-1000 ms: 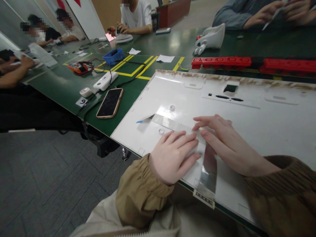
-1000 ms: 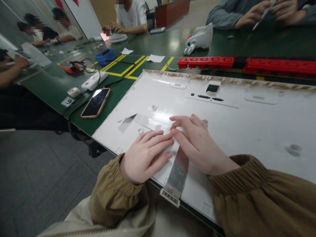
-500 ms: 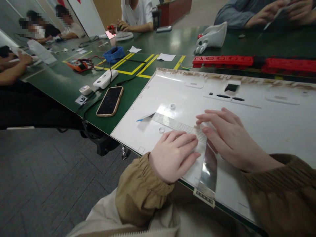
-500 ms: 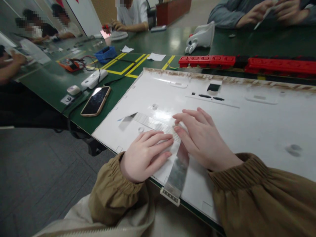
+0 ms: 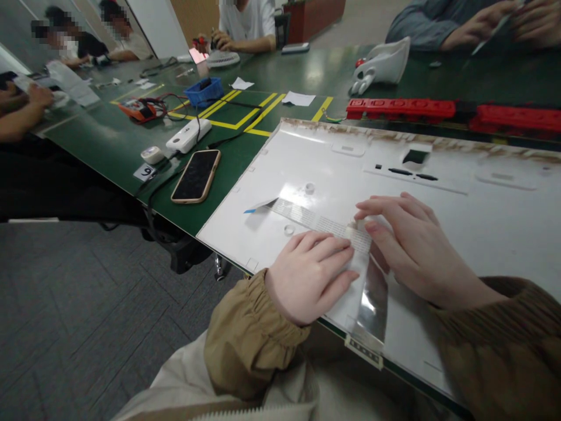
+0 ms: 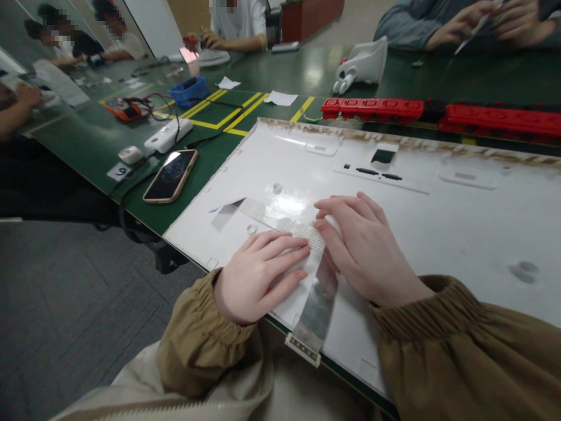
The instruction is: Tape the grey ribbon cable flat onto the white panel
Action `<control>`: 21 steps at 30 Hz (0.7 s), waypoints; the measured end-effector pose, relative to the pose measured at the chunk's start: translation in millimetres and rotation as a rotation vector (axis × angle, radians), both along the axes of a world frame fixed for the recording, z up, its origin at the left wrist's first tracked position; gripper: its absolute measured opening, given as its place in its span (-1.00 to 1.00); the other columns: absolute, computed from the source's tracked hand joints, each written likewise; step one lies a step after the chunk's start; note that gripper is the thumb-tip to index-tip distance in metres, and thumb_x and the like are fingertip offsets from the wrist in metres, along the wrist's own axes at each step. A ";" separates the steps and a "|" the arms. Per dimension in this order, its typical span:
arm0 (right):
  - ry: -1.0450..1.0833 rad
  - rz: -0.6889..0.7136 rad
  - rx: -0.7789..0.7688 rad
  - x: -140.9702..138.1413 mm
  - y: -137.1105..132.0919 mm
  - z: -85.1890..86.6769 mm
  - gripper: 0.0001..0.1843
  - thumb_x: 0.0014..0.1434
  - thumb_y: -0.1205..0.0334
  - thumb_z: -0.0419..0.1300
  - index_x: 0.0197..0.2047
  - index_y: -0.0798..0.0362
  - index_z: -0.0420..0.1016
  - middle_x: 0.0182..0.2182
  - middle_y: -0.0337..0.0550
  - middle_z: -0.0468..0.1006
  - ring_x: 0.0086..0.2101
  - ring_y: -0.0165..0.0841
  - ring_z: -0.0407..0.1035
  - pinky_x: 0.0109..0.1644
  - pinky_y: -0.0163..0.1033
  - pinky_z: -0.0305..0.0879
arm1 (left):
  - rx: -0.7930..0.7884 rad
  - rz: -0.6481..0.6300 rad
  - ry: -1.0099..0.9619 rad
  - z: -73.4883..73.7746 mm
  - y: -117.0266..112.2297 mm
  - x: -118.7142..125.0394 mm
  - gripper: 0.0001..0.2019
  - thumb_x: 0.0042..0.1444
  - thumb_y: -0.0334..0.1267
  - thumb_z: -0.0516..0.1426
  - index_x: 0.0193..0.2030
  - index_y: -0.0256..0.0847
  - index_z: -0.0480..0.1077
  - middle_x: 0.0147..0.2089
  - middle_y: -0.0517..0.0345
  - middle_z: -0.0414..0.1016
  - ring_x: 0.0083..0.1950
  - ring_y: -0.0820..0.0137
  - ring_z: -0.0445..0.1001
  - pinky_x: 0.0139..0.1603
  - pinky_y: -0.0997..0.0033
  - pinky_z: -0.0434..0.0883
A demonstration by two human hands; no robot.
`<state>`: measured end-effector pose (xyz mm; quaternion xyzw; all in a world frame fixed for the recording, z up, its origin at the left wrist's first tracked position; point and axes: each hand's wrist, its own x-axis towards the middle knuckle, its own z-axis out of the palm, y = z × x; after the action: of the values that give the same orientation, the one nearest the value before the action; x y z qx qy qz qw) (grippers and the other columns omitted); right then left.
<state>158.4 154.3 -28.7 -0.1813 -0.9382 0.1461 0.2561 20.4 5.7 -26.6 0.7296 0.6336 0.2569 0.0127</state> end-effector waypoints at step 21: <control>0.252 -0.068 0.009 24.0 -65.6 46.0 -0.61 0.31 0.11 -0.28 -0.06 -0.13 0.33 -0.18 -0.10 0.49 0.06 -0.16 0.29 0.28 0.02 0.05 | 0.044 -0.017 0.003 1.1 -0.3 -0.2 -0.70 0.30 -0.25 -0.05 0.01 -0.30 0.42 0.07 0.10 0.47 0.09 0.21 0.32 0.11 0.17 0.31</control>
<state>182.4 88.7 17.3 -0.1923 -0.8925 0.1549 0.3775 20.2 5.4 -25.5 0.7355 0.6216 0.2696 -0.0021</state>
